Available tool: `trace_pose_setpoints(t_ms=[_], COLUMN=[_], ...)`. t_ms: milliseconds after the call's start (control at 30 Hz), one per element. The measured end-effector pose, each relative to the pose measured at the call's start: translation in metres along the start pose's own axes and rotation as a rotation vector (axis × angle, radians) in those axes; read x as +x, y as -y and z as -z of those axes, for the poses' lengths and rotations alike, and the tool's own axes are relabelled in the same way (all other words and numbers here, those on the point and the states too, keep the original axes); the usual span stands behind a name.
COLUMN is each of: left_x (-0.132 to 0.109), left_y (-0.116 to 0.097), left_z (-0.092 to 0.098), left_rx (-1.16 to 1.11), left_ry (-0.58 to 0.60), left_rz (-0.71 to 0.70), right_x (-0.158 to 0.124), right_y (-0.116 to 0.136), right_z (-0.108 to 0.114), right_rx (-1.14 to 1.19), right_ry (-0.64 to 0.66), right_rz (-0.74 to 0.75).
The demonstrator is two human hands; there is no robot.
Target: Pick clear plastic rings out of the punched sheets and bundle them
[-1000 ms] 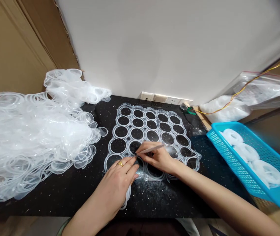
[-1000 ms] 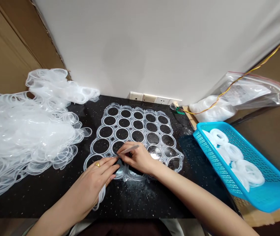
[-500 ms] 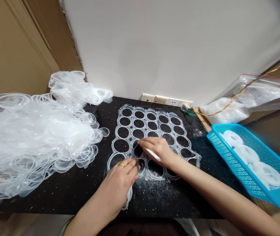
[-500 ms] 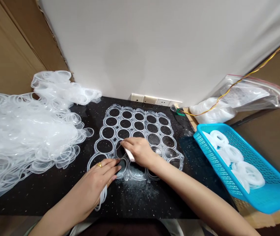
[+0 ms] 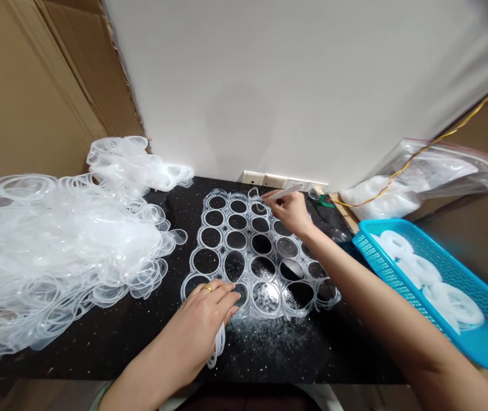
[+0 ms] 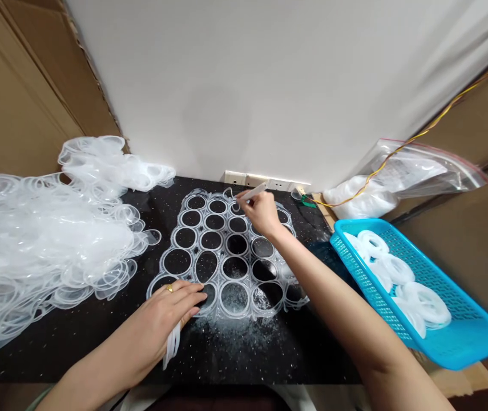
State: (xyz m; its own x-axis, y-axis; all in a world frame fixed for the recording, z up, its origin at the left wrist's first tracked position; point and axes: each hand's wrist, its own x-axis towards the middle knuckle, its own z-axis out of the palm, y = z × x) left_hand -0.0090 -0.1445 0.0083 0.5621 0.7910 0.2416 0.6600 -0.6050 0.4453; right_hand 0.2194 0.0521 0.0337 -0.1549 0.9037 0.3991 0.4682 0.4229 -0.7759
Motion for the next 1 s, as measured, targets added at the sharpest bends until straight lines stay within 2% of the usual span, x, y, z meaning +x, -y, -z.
trace_pose_setpoints(t_ms=[67, 133, 233, 400, 633, 733, 800, 1000], left_x=[0.011, 0.024, 0.04, 0.046, 0.04, 0.041, 0.041, 0.04], left_y=[0.004, 0.013, 0.034, 0.057, 0.06, 0.06, 0.06, 0.059], left_z=[0.007, 0.01, 0.003, -0.014, -0.024, -0.025, -0.026, -0.026], left_rx=[-0.01, 0.007, 0.08, 0.176, 0.173, 0.168, 0.191, 0.198], left_ry=[0.065, 0.055, 0.025, 0.057, -0.012, -0.026, -0.018, -0.023], left_rz=[0.014, -0.005, -0.07, -0.112, -0.129, -0.135, -0.14, -0.148], right_x=[-0.015, -0.032, -0.051, -0.059, -0.061, -0.063, -0.065, -0.075], right_y=[-0.002, -0.003, -0.004, -0.006, -0.01, -0.009, -0.005, 0.0], right_z=[-0.008, -0.02, -0.035, -0.046, -0.049, -0.047, -0.045, -0.039], right_rx=[0.133, 0.264, 0.409, 0.547, 0.46, 0.379, 0.293, -0.236], right_ry=[0.147, 0.259, 0.358, 0.422, 0.456, 0.449, 0.438, 0.501], right_rz=[-0.134, -0.247, -0.328, -0.328, -0.25, -0.163, -0.047, 0.506])
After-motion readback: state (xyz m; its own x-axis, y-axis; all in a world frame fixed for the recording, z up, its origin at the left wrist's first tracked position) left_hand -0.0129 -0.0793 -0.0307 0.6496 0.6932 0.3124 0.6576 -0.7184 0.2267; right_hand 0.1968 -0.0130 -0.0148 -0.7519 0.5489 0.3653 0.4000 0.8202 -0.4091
